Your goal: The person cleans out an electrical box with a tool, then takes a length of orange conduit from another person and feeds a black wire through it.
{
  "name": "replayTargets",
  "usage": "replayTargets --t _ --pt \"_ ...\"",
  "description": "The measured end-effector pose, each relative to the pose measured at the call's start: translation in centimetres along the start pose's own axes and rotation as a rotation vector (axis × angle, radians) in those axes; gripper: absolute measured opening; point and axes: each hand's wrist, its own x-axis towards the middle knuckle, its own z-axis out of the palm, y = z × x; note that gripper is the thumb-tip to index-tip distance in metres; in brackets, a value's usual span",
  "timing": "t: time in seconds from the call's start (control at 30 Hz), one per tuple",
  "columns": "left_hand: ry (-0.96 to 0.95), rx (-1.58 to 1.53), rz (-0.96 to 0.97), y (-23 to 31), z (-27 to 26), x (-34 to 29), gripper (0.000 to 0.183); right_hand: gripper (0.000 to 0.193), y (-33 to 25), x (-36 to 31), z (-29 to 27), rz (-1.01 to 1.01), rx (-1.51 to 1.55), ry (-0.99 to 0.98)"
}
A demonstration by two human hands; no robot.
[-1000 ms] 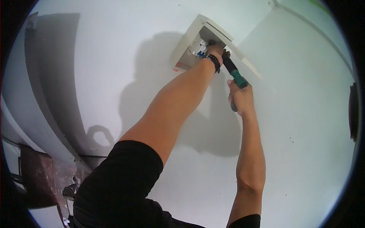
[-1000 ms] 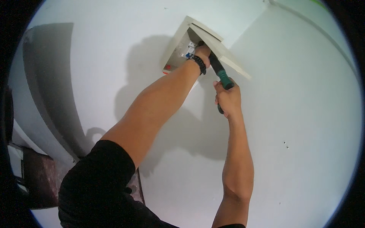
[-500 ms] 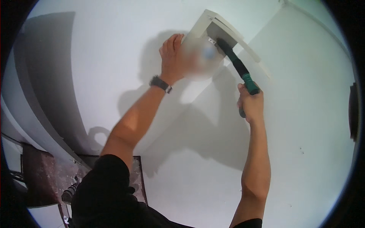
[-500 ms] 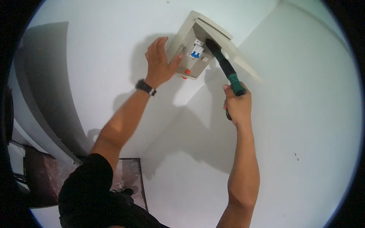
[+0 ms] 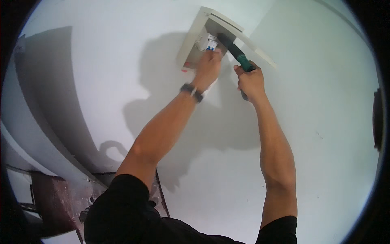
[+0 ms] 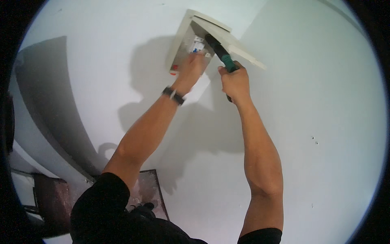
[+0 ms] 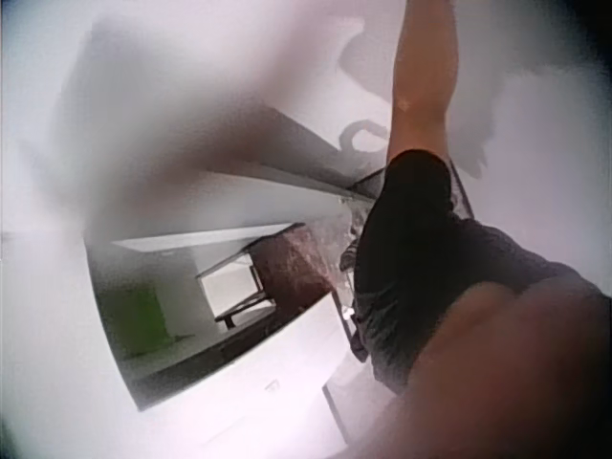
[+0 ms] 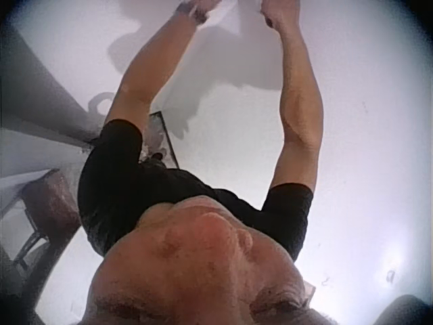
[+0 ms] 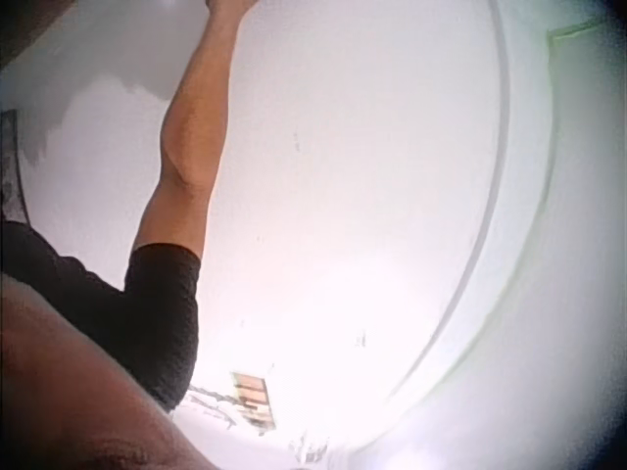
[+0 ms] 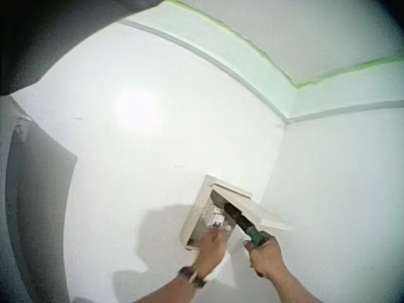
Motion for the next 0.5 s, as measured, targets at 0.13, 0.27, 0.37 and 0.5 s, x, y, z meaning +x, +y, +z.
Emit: replayTargets --t 0.13,0.27,0.37,0.5 --pt "-0.157 -0.672 -0.547 2.8 4.4 6.8 0.037 0.022 -1.3 -0.4 0.6 -0.025 -0.008 0.033" --pt "-0.147 -0.840 -0.473 -0.2 6.4 11.0 0.026 0.020 -1.5 -1.1 0.9 0.031 0.067 0.018" --pt "-0.078 -0.790 -0.374 -2.6 8.3 13.5 0.022 0.019 -0.5 -1.7 -0.1 0.071 0.155 0.005" --pt "-0.064 -0.297 0.149 -2.1 5.3 18.8 0.014 0.017 -3.0 -1.8 0.8 -0.100 0.181 -0.083"
